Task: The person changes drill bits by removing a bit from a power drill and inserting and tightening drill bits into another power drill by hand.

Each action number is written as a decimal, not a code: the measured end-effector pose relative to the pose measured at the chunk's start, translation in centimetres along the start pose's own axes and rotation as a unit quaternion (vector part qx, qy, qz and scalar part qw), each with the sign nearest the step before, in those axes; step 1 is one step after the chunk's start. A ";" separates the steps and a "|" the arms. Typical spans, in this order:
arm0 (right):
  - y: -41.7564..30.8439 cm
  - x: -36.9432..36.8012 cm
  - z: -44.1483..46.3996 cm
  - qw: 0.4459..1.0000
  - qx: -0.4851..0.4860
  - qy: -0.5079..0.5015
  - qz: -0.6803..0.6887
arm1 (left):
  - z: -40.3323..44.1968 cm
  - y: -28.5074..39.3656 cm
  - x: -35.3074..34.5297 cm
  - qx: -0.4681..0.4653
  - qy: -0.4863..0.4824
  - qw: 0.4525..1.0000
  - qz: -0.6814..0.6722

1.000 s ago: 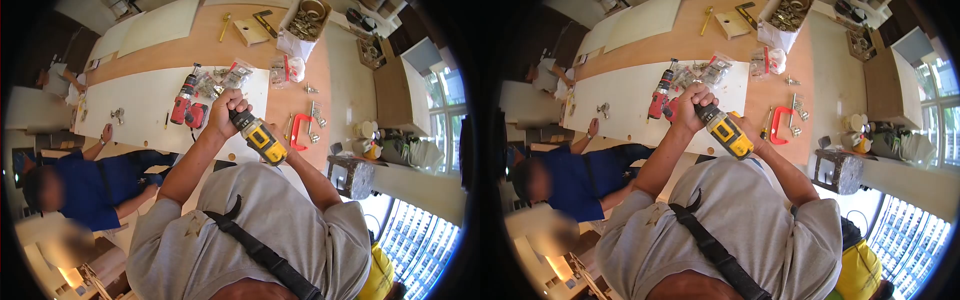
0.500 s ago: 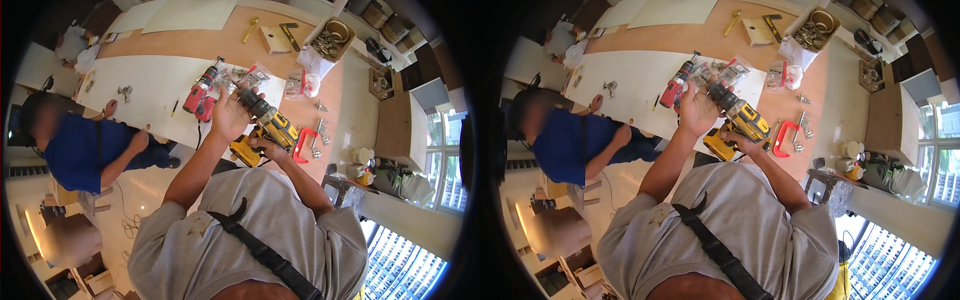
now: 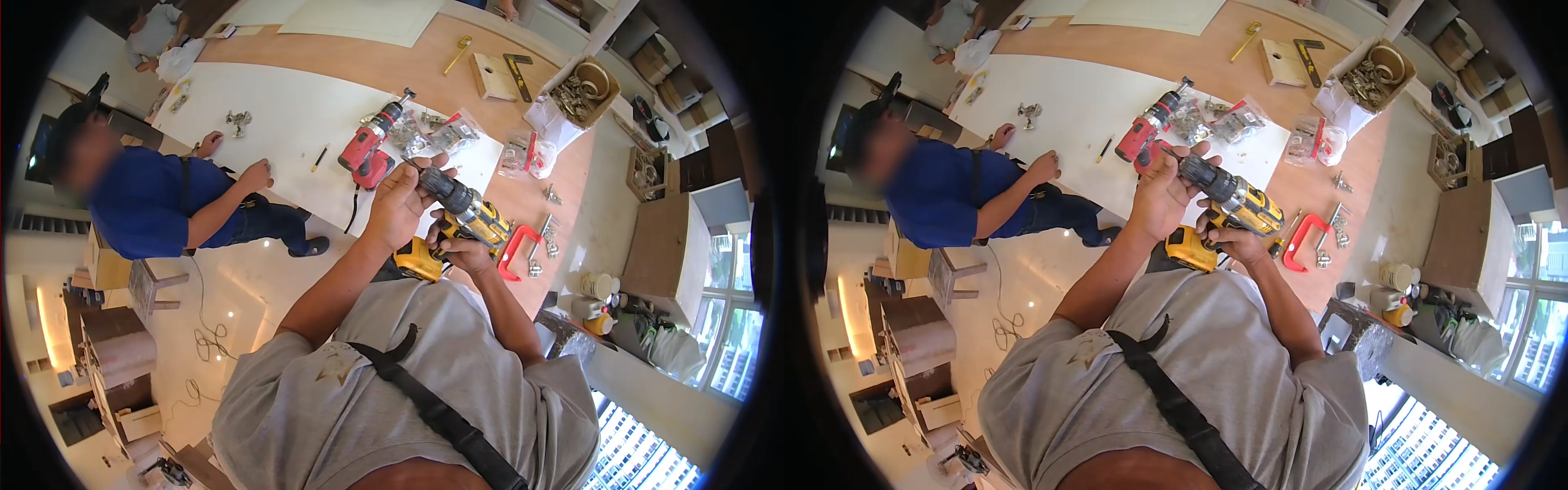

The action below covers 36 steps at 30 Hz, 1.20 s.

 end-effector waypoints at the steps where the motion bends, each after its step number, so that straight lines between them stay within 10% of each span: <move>1: 0.2 0.3 0.1 1.000 0.001 -0.005 0.012 | -0.1 0.0 0.0 -0.008 -0.002 1.000 0.014; 36: -1.7 -2.3 1.5 0.953 -0.052 -0.150 0.258 | 3.2 1.3 -6.3 -0.048 0.093 0.971 0.215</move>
Point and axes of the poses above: each hand's wrist, its own z-axis towards the middle knuckle, its own x-axis out of the back of the hand, y = z × x, the point moved 6 cm from there along z, towards the middle knuckle, and after that the axes turned 7 degrees about y, right-handed, at the moved point
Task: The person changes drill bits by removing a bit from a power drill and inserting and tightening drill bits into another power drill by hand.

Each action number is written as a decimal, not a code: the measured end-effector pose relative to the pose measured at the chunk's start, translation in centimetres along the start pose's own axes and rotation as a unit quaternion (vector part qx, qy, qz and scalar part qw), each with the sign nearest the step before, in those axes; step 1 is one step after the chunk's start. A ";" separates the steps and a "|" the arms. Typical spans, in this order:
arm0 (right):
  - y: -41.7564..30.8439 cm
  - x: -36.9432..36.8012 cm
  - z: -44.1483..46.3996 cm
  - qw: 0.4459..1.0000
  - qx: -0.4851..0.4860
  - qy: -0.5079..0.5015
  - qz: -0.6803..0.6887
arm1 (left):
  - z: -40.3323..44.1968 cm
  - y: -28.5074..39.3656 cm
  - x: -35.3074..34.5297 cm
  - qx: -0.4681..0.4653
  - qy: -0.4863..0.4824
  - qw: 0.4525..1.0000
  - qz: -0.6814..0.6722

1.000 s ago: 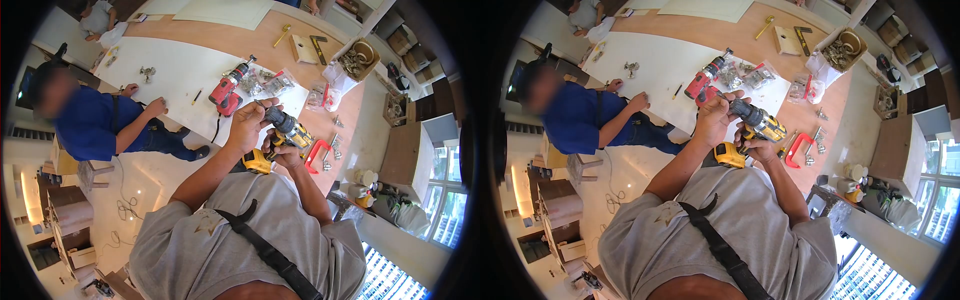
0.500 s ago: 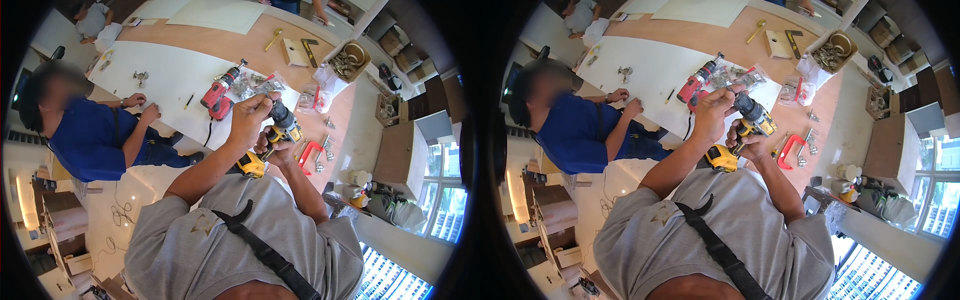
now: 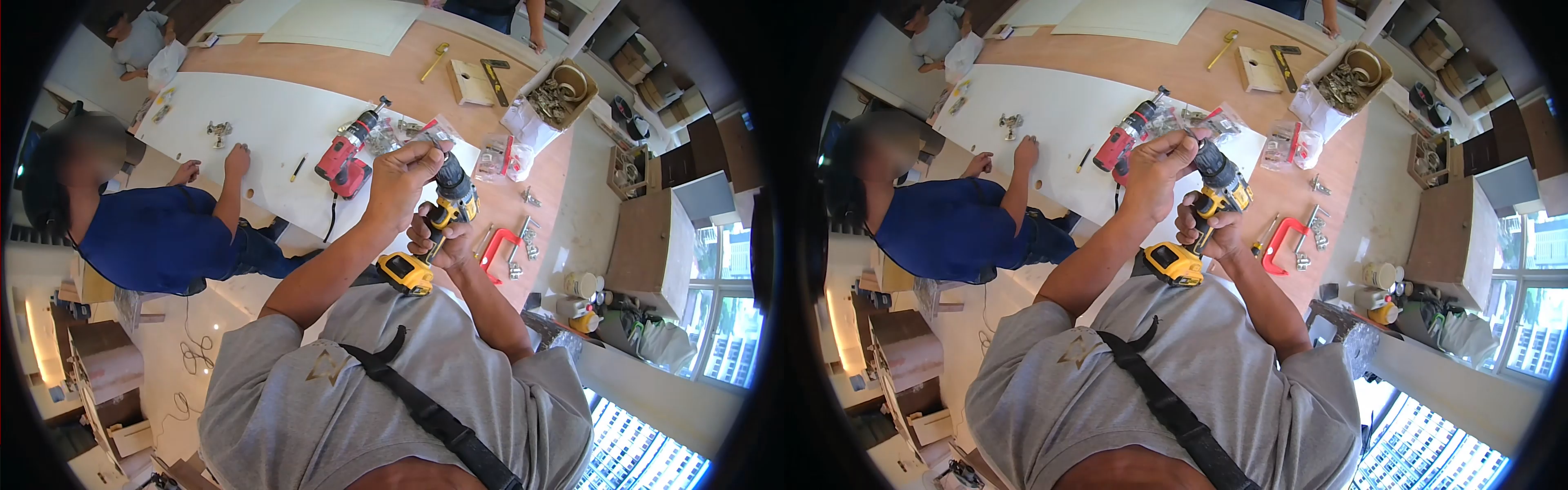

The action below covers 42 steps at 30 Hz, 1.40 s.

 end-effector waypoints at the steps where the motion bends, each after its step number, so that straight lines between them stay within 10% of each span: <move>1: 0.0 0.0 0.0 1.000 -0.003 0.001 0.002 | 0.1 -0.1 0.1 -0.001 0.002 1.000 -0.002; 20: 0.4 1.3 0.0 0.987 -0.105 -0.018 0.117 | 2.0 -1.8 0.4 -0.061 -0.004 0.998 0.035; 28: -3.1 3.6 -0.4 0.978 0.061 0.129 -0.152 | 4.1 -3.8 1.4 -0.090 -0.187 0.972 -0.110; 32: -3.9 7.5 -2.1 0.869 0.117 0.244 -0.415 | 4.1 -7.8 3.1 0.020 -0.037 0.958 -0.284; 37: -4.1 9.3 -4.5 0.472 0.151 0.228 -0.838 | 3.9 -13.5 8.5 0.179 0.143 0.921 -0.315; 39: -3.8 12.0 -5.1 0.417 0.125 0.203 -0.877 | 3.9 -14.7 10.0 0.174 0.156 0.922 -0.307; 42: -3.3 8.5 -4.1 0.536 0.111 0.234 -0.803 | 3.4 -15.2 11.1 0.188 0.173 0.920 -0.295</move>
Point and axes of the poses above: each hand's wrist, its own z-axis towards the middle knuckle, its own x-axis out of the back of the hand, y = z × x, the point moved 6 cm from there along z, towards the middle knuckle, and after that the axes turned 7 degrees about y, right-handed, at the moved point
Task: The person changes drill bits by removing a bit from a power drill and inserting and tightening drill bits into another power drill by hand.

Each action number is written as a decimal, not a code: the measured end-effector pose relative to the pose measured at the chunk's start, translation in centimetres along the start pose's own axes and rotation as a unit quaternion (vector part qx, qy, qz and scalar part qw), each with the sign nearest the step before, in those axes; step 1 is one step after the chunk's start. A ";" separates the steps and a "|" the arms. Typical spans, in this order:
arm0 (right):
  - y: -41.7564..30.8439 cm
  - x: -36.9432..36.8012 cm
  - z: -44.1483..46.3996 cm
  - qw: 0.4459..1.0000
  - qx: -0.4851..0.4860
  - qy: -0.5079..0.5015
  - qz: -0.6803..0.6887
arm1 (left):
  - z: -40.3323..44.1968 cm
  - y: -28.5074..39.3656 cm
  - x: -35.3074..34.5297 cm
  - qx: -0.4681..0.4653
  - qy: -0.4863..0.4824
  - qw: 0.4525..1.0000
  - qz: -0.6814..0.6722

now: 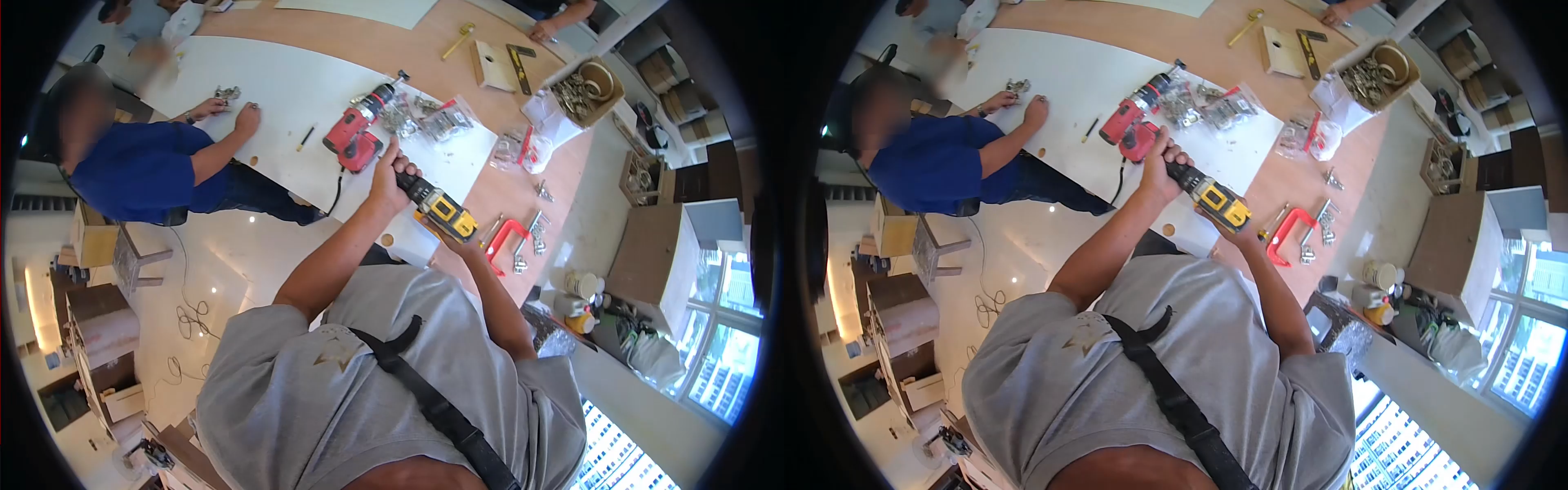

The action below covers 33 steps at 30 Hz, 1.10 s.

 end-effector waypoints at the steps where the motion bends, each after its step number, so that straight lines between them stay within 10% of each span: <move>1: 0.3 -0.1 0.2 1.000 0.008 -0.004 0.006 | -0.1 0.1 0.1 0.002 0.000 1.000 0.001; 16: 2.2 -1.5 -0.8 0.997 -0.046 -0.052 0.044 | 0.6 -0.8 3.0 0.013 0.016 1.000 0.000; 19: 3.4 -2.2 -0.5 0.994 0.094 -0.056 -0.004 | 0.5 -0.6 3.1 0.016 0.008 1.000 0.004; 28: 4.8 4.0 -1.3 0.996 -0.060 -0.071 -0.010 | -1.4 2.5 5.5 -0.046 0.006 0.998 0.048; 30: 6.4 6.4 -0.8 0.985 -0.146 -0.020 0.094 | -3.2 5.5 6.3 -0.279 -0.021 0.902 0.330; 33: -0.4 7.2 1.5 0.987 -0.159 -0.001 0.040 | -7.3 7.5 1.6 -0.492 -0.146 0.587 0.626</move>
Point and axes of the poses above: each hand's wrist, its own z-axis towards the middle knuckle, its own x-axis out of the back of the hand, y = z × x, the point moved 6 cm from there along z, towards the middle knuckle, and after that the axes turned 7 degrees about y, right-handed, at the moved point
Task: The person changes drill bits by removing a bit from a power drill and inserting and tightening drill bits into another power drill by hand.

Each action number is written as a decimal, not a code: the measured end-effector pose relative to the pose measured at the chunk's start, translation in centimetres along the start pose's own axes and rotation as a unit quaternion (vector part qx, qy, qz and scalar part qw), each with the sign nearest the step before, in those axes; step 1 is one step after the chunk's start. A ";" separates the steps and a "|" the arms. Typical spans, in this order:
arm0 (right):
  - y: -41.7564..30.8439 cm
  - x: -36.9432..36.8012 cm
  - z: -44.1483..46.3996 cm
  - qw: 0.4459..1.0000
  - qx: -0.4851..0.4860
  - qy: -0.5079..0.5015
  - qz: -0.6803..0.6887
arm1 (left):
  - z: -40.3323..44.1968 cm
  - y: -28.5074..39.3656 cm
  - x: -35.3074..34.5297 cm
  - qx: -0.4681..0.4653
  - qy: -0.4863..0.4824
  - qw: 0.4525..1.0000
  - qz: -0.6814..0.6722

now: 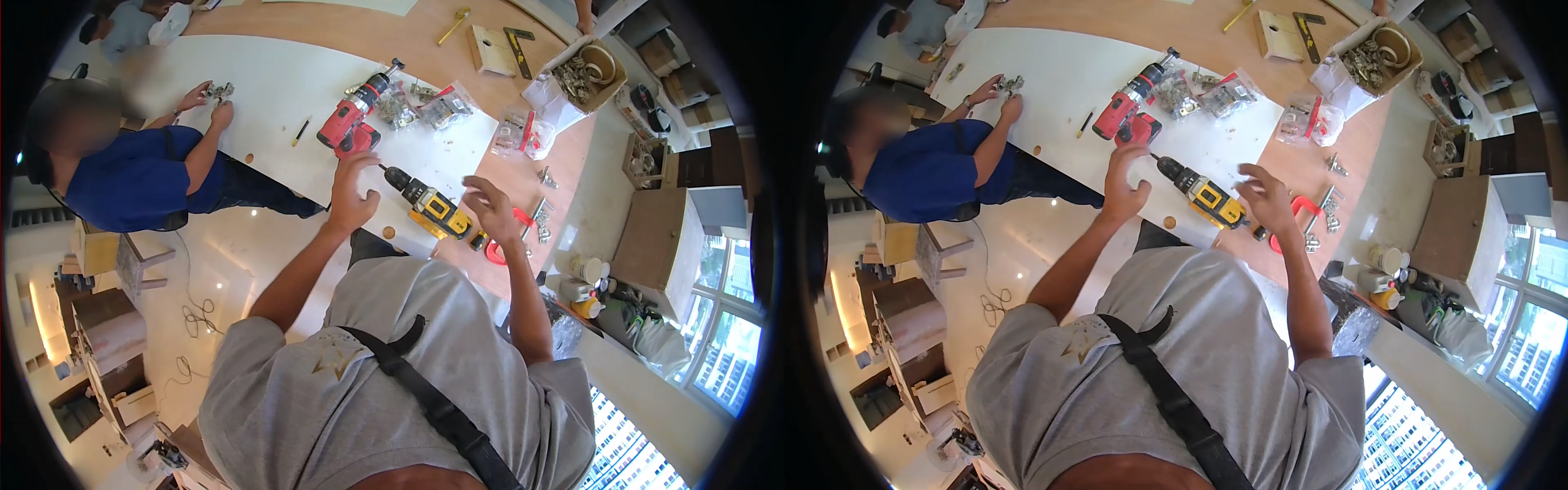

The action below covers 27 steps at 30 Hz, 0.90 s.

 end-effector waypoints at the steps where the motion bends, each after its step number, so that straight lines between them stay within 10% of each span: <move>1: -3.5 -1.0 -0.1 0.998 0.008 -0.021 -0.054 | 1.3 1.9 -0.2 -0.084 -0.063 0.991 0.081; 6: -7.8 -9.1 3.4 0.928 -0.010 -0.189 -0.322 | 2.0 0.0 -5.1 -0.208 -0.259 0.914 0.233; 14: -6.1 -12.4 6.1 0.878 -0.046 -0.259 -0.400 | 2.1 -1.4 -6.9 -0.258 -0.235 0.891 0.289; 27: -9.5 -13.2 3.6 0.859 -0.004 -0.191 -0.475 | 1.6 -0.3 -5.6 -0.083 -0.372 0.869 0.315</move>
Point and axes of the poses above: each hand's wrist, its own z-axis towards the middle knuckle, its own x-axis out of the back of the hand, y = z × x, the point moved 6 cm from there along z, towards the middle knuckle, and after that the axes turned 7 degrees about y, right-handed, at the moved point
